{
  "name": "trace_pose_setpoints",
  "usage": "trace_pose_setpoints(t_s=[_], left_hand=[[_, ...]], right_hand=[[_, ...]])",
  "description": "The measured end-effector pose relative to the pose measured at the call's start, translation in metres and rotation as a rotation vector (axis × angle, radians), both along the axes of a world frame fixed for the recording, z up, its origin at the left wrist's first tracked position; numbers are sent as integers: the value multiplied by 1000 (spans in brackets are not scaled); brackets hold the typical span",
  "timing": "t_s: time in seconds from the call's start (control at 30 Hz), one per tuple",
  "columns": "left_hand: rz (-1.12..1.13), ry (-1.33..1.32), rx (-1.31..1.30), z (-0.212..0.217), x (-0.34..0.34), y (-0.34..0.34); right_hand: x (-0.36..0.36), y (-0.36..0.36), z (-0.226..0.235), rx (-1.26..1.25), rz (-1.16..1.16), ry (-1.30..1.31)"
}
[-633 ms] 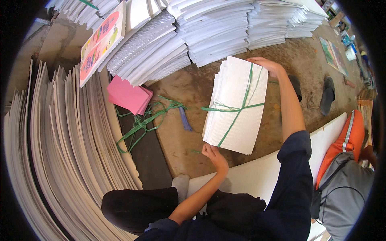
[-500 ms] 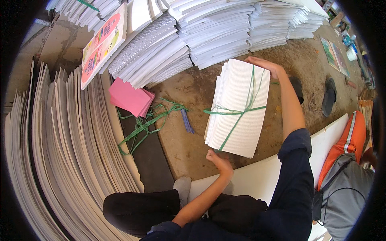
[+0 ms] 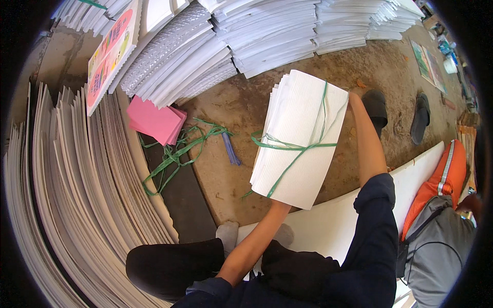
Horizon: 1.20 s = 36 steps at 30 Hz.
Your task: The person sits on the floor and bundles stacks of white paper sheets. They use a green plastic strap to tie the stacks together, cutting the strap with a blue utility knife and securing it with a knot. The person handles the paper stacks and the strap repeatedly to create multiple bundles.
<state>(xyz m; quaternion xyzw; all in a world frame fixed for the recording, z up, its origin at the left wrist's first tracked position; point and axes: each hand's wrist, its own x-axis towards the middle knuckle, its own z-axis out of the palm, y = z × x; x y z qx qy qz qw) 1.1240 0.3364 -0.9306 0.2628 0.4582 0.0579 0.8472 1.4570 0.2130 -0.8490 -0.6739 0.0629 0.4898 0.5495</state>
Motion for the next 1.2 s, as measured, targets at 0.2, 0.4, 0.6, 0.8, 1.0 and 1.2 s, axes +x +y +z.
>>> trace_pose_setpoints(t_s=[0.2,0.4,0.6,0.8,1.0,1.2], left_hand=[[-86,-79,-81,-1,-3,23],[-276,-238,-197,-9,1,75],[-118,-392,-378,-10,5,65],[-102,-446,-463,-1,-2,50],[-58,-334,-402,0,0,36],[-41,-241,-319,-1,3,26]], right_hand=[[-38,-28,-10,-15,-83,29],[-80,-50,-14,-24,-164,60],[-64,-42,-8,-44,-170,16],[-25,-17,-10,-8,-112,-27],[-15,13,-30,29,-132,14],[-9,24,-38,49,-156,2]])
